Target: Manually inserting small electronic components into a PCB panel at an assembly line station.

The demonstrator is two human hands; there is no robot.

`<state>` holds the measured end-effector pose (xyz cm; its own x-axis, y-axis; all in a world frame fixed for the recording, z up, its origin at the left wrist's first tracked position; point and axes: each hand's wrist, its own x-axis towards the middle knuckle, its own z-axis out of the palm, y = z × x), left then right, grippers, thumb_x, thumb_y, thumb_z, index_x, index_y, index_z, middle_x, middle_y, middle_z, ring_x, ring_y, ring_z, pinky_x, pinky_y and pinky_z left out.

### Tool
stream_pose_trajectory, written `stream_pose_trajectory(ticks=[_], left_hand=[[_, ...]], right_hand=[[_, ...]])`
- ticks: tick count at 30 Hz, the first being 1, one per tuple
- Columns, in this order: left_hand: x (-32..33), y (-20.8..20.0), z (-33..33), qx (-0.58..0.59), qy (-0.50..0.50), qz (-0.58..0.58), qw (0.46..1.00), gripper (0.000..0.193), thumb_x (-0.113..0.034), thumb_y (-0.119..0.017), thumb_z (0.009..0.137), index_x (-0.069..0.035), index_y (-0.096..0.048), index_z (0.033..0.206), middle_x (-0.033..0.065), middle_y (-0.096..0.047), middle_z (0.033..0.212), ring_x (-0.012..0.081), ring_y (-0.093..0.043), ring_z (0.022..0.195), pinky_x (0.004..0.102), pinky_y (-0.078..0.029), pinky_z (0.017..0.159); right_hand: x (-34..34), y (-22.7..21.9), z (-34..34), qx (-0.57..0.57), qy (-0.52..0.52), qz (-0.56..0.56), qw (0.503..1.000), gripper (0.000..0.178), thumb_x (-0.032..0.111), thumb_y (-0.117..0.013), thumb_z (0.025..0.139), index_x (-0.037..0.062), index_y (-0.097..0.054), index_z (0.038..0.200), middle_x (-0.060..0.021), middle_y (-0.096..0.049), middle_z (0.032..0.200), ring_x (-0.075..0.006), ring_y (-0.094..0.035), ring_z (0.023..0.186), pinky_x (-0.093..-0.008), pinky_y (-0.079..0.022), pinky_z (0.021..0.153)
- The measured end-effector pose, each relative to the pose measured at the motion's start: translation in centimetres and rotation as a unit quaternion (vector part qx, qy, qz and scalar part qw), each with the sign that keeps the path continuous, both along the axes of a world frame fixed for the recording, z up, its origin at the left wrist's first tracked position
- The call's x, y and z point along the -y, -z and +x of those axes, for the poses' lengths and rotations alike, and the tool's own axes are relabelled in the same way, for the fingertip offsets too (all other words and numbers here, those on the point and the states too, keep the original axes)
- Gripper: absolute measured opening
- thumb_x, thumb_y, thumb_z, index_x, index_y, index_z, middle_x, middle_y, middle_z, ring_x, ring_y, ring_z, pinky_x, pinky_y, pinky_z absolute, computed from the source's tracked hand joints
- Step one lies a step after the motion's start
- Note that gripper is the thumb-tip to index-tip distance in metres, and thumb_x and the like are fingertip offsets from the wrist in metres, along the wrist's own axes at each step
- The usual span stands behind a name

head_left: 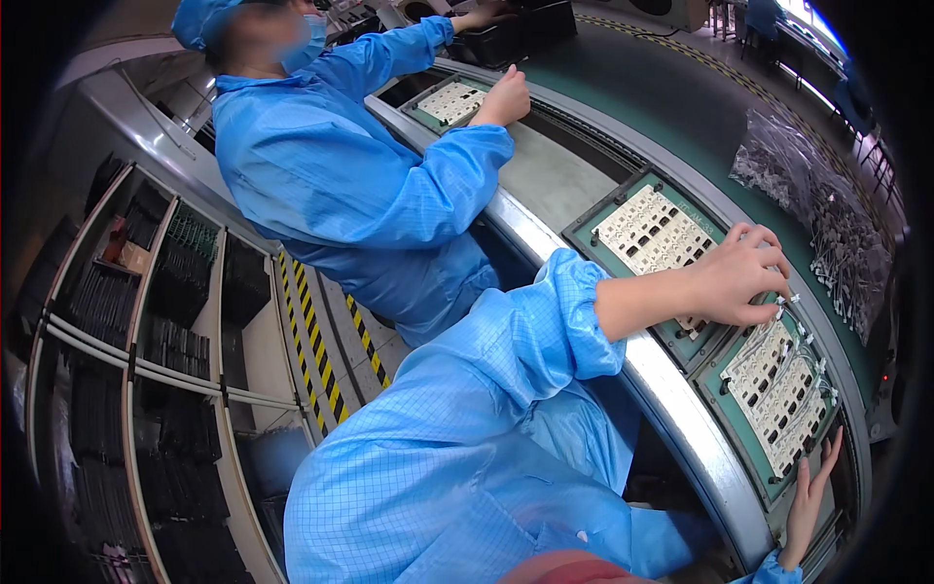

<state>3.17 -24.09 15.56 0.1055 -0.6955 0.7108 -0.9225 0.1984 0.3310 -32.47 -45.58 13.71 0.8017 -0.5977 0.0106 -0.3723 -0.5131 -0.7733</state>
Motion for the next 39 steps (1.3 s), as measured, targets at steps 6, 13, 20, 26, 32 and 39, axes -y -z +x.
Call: stream_pose_trajectory(ticks=[6,13,20,26,32,39], left_hand=[[0.9,0.9,0.5,-0.006,-0.018,-0.03,0.999,0.021,-0.026,-0.074,0.079,-0.016,-0.077,0.098,0.003,-0.065,0.113,0.0308,-0.05,0.123,0.0508,-0.036,0.105],[-2.0,1.0,6.9,0.047,-0.048,-0.141,0.988,0.017,-0.023,-0.075,0.075,-0.015,-0.077,0.09,0.0059,-0.071,0.103,0.0321,-0.061,0.106,0.0474,-0.046,0.094],[-9.9,-3.2,8.4,-0.03,-0.068,-0.033,0.997,0.024,-0.004,-0.07,0.079,-0.006,-0.071,0.103,0.0134,-0.063,0.115,0.0352,-0.052,0.117,0.045,-0.041,0.102],[-10.6,-3.0,8.5,-0.037,-0.097,-0.036,0.994,0.024,-0.003,-0.07,0.079,-0.006,-0.071,0.103,0.013,-0.062,0.115,0.0349,-0.052,0.117,0.0447,-0.041,0.102],[-10.4,-2.3,9.8,0.041,-0.1,-0.07,0.992,0.021,-0.009,-0.07,0.084,-0.008,-0.074,0.105,0.01,-0.067,0.116,0.0316,-0.057,0.116,0.043,-0.043,0.102],[-10.6,-1.1,11.4,0.04,-0.09,-0.043,0.994,0.021,-0.01,-0.07,0.088,-0.012,-0.075,0.109,0.0058,-0.066,0.125,0.0292,-0.053,0.121,0.0405,-0.039,0.106]], right_hand=[[0.9,1.2,-0.4,0.002,-0.006,-0.03,1.0,0.068,0.021,-0.047,0.107,0.0146,-0.014,0.166,-0.0141,-0.017,0.171,-0.031,-0.018,0.157,-0.0428,-0.016,0.126],[1.7,-0.9,0.6,-0.074,-0.025,-0.148,0.986,0.077,0.011,-0.053,0.097,0.005,-0.017,0.165,-0.0121,-0.018,0.172,-0.0263,-0.013,0.159,-0.0358,-0.009,0.128],[-7.2,-6.2,9.4,-0.04,0.055,-0.302,0.951,0.066,0.008,-0.061,0.094,0.0032,-0.038,0.156,-0.0219,-0.048,0.153,-0.0357,-0.046,0.142,-0.042,-0.035,0.117],[-14.6,-5.1,17.6,-0.066,-0.027,-0.418,0.906,0.058,0.017,-0.063,0.097,0.008,-0.046,0.151,-0.021,-0.047,0.152,-0.0388,-0.042,0.142,-0.0435,-0.032,0.119],[-14.7,-0.6,21.8,-0.137,0.003,-0.446,0.885,0.079,0.03,-0.068,0.09,0.0196,-0.032,0.159,-0.0247,-0.037,0.156,-0.0429,-0.028,0.15,-0.0718,-0.02,0.116],[-13.9,0.1,21.8,-0.153,0.036,-0.407,0.9,0.084,0.01,-0.065,0.084,0.0205,-0.03,0.16,-0.0236,-0.036,0.157,-0.0427,-0.027,0.151,-0.0717,-0.018,0.117]])
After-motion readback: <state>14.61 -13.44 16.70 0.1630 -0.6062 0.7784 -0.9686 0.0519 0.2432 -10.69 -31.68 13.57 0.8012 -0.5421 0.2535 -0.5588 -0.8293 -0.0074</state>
